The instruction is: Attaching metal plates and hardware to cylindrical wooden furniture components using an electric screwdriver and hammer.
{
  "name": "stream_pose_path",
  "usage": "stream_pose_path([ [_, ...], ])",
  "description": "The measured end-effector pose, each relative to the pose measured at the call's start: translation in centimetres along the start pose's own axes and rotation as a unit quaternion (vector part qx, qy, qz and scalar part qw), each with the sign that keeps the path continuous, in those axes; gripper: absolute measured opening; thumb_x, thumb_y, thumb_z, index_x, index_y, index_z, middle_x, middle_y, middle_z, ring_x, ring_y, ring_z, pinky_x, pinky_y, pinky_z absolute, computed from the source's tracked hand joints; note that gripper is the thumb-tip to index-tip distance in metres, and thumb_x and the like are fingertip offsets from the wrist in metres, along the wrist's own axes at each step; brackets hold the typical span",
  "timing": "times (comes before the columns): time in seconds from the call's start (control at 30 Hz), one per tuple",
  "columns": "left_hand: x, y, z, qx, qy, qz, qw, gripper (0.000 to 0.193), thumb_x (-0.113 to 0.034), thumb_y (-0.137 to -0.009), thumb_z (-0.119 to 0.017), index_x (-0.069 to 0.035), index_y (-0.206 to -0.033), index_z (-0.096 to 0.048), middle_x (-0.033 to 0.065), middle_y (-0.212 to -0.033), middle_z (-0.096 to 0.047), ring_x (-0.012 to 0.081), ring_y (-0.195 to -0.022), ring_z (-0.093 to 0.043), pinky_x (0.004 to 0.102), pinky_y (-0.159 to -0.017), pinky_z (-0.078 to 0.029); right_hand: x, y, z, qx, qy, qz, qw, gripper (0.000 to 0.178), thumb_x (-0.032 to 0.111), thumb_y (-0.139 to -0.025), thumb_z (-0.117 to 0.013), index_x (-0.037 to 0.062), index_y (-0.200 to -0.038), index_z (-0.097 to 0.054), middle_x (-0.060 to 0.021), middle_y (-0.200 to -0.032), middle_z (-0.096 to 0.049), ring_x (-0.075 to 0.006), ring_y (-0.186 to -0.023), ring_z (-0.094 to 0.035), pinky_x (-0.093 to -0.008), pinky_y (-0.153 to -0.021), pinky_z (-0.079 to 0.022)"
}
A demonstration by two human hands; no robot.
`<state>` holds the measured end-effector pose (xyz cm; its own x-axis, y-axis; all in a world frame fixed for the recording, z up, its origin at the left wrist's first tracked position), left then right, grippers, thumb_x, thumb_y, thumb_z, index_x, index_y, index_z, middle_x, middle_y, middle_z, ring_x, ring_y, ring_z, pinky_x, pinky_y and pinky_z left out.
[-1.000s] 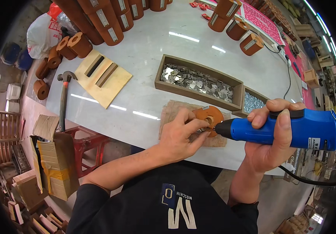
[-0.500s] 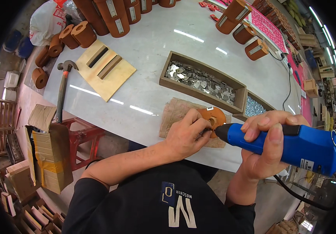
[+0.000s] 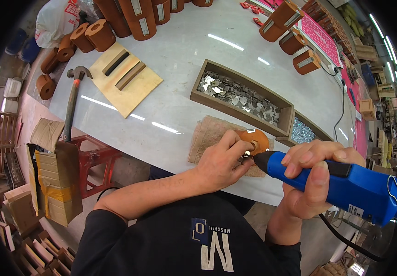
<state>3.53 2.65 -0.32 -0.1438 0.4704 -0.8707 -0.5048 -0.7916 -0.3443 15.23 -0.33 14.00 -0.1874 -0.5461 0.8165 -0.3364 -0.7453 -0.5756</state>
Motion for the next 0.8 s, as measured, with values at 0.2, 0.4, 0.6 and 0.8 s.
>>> stream_pose_path([
  [0.2,-0.2,-0.2,0.2,-0.009,-0.001,-0.007,1.000,0.038,-0.014,-0.080,-0.077,-0.012,-0.113,-0.058,0.0095,-0.099,-0.049,0.0277,-0.075,-0.062,0.0384,-0.060,-0.053,-0.3,-0.1,-0.2,0.021,-0.014,-0.005,1.000,0.044,0.010,-0.090,-0.069,0.0089,-0.120,-0.036,-0.0167,-0.082,-0.062,-0.0189,-0.059,-0.060,-0.0310,-0.054,-0.055],
  [0.4,-0.4,-0.2,0.3,0.012,0.018,0.015,1.000,0.044,-0.004,-0.075,-0.074,-0.008,-0.116,-0.060,0.0119,-0.096,-0.051,0.0262,-0.077,-0.062,0.0352,-0.065,-0.054,-1.0,0.0,-0.3,0.035,-0.036,0.008,0.999,0.046,0.008,-0.089,-0.071,0.0065,-0.119,-0.036,-0.0177,-0.084,-0.063,-0.0184,-0.063,-0.063,-0.0275,-0.054,-0.054],
  [0.6,-0.1,0.1,0.4,0.014,0.001,0.017,1.000,0.039,-0.016,-0.081,-0.076,-0.013,-0.115,-0.057,0.0108,-0.100,-0.050,0.0302,-0.080,-0.064,0.0419,-0.064,-0.054,-0.6,-0.9,-0.8,0.167,-0.016,0.047,0.985,0.042,0.004,-0.087,-0.072,0.0045,-0.117,-0.042,-0.0180,-0.089,-0.064,-0.0190,-0.066,-0.064,-0.0269,-0.060,-0.055],
  [0.8,-0.7,-1.6,2.0,0.046,0.023,0.047,0.998,0.039,-0.011,-0.083,-0.075,-0.004,-0.119,-0.062,0.0084,-0.096,-0.055,0.0171,-0.073,-0.055,0.0290,-0.062,-0.047,1.9,-0.4,4.8,0.013,-0.138,0.075,0.987,0.042,0.015,-0.092,-0.065,0.0059,-0.126,-0.042,-0.0146,-0.104,-0.059,-0.0210,-0.068,-0.061,-0.0373,-0.064,-0.055],
])
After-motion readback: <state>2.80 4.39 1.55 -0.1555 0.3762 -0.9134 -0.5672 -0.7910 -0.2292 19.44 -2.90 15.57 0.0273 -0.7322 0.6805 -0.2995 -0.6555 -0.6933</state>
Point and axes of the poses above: each hand's wrist, its own y-axis away from the middle knuckle, its own z-axis out of the back of the hand, x = y × z, the point moved 4 cm from there along -y, towards the middle knuckle
